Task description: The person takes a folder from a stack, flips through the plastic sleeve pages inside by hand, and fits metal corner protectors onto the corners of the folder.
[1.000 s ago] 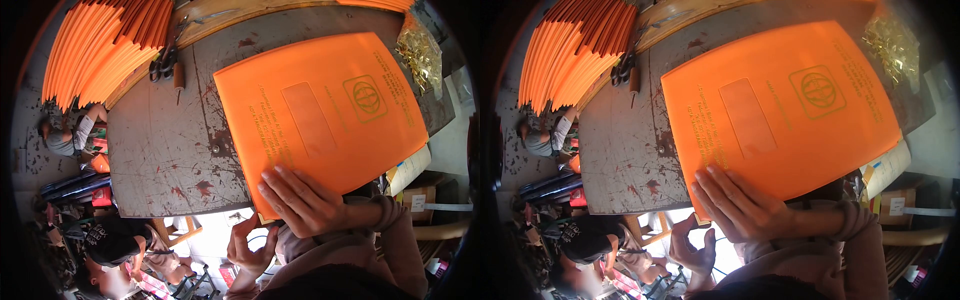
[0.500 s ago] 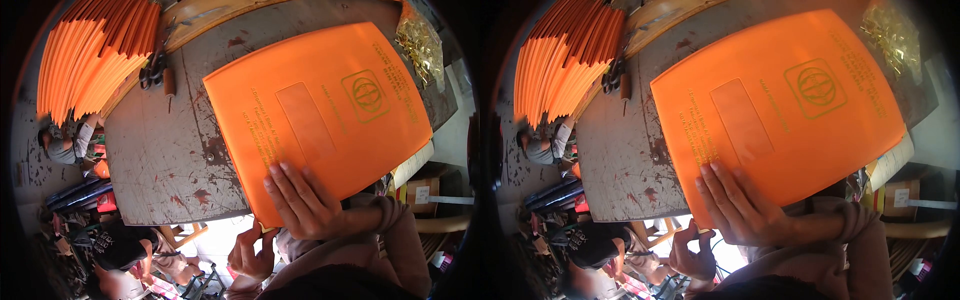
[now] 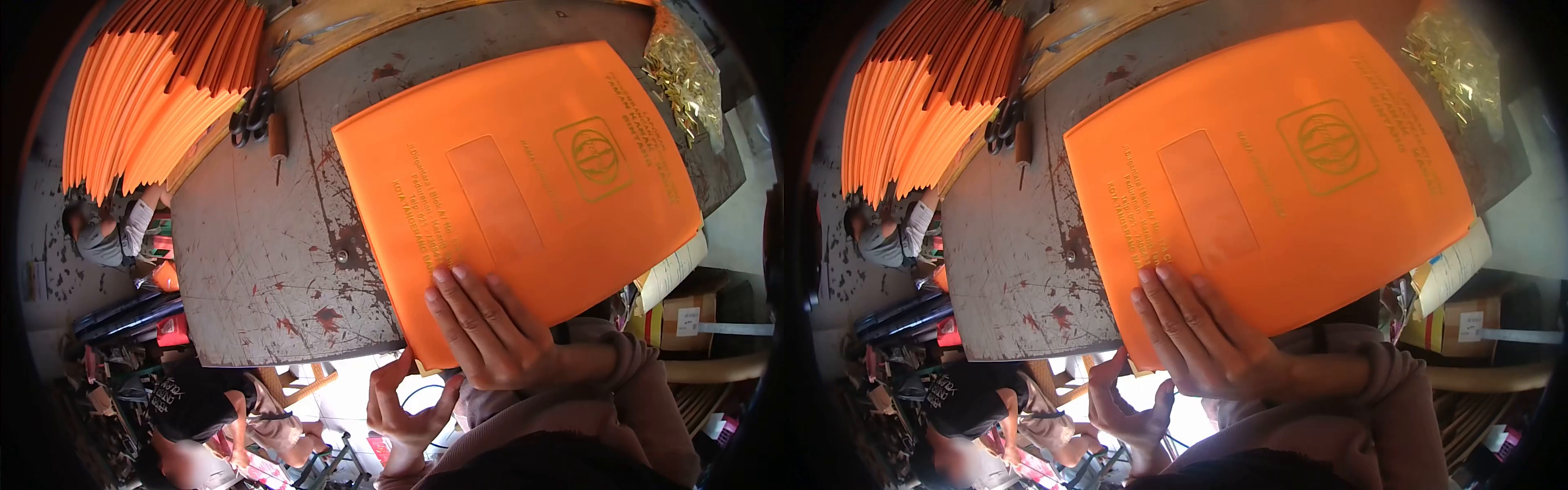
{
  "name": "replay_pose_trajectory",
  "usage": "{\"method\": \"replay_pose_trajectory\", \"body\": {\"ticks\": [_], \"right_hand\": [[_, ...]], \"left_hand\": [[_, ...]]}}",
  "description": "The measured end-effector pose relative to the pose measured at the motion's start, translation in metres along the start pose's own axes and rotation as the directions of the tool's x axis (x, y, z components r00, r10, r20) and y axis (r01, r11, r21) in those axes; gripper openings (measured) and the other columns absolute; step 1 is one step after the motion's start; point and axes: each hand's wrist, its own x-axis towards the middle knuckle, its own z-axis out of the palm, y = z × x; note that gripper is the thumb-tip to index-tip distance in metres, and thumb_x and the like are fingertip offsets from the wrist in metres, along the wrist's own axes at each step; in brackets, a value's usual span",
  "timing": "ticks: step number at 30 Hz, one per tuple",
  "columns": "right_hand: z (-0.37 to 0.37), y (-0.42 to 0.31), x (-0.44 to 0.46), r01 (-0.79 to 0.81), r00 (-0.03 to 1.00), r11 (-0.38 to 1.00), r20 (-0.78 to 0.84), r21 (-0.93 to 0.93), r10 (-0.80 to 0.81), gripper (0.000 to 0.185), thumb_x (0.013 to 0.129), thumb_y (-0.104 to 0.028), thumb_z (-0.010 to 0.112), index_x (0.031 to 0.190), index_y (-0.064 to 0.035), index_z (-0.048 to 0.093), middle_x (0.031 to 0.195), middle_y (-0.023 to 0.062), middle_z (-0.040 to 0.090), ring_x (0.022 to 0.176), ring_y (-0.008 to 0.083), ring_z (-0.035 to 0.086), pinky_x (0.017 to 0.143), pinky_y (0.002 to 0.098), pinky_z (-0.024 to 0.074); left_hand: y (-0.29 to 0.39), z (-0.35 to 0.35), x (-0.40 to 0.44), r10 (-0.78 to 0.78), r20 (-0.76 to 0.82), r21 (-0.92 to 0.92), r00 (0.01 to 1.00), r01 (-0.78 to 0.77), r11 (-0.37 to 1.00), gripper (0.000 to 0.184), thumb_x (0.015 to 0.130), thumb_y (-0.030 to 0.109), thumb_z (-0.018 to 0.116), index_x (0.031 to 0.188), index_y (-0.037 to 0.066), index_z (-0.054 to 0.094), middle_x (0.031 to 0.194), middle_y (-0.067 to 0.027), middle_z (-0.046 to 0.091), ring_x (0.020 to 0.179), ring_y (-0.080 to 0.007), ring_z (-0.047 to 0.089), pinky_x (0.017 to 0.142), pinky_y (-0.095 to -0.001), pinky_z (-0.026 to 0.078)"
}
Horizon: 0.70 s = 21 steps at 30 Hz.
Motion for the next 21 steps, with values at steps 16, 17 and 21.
{"method": "replay_pose_trajectory", "body": {"ticks": [16, 17, 21], "right_hand": [[0.000, 0.000, 0.000, 0.005, 1.000, 1.000, -0.003, 0.004, -0.005, 0.036, 0.089, -0.015, 0.041, 0.112, 0.0053, 0.060, 0.113, 0.0160, 0.062, 0.110, 0.0259, 0.059, 0.096, 0.0393, 0.0447], [0.000, 0.001, 0.000, 0.005, 1.000, 1.000, 0.000, 0.006, -0.005, 0.036, 0.089, -0.015, 0.041, 0.112, 0.0053, 0.060, 0.113, 0.0162, 0.062, 0.110, 0.0259, 0.059, 0.096, 0.0393, 0.0446], [-0.001, -0.001, 0.003, -0.031, 0.999, 0.999, -0.015, 0.012, 0.031, 0.030, 0.085, -0.014, 0.050, 0.107, -0.0011, 0.065, 0.108, 0.0110, 0.066, 0.104, 0.0220, 0.063, 0.093, 0.0349, 0.0445]], "left_hand": [[0.002, -0.001, -0.010, -0.056, -0.020, 0.067, 0.998, 0.057, 0.996, 0.034, 0.071, 0.021, 0.079, 0.086, -0.001, 0.059, 0.076, -0.0108, 0.062, 0.065, -0.0222, 0.062, 0.056, -0.0288, 0.049], [0.002, -0.001, -0.010, -0.051, -0.026, 0.075, 0.998, 0.053, 0.996, 0.034, 0.070, 0.021, 0.080, 0.085, -0.001, 0.059, 0.075, -0.0106, 0.062, 0.064, -0.0219, 0.062, 0.055, -0.0286, 0.049], [0.002, 0.003, -0.012, -0.042, -0.086, 0.106, 0.995, 0.051, 0.993, 0.035, 0.068, 0.022, 0.082, 0.083, 0.001, 0.060, 0.073, -0.0078, 0.062, 0.061, -0.0200, 0.062, 0.054, -0.0277, 0.049]]}}
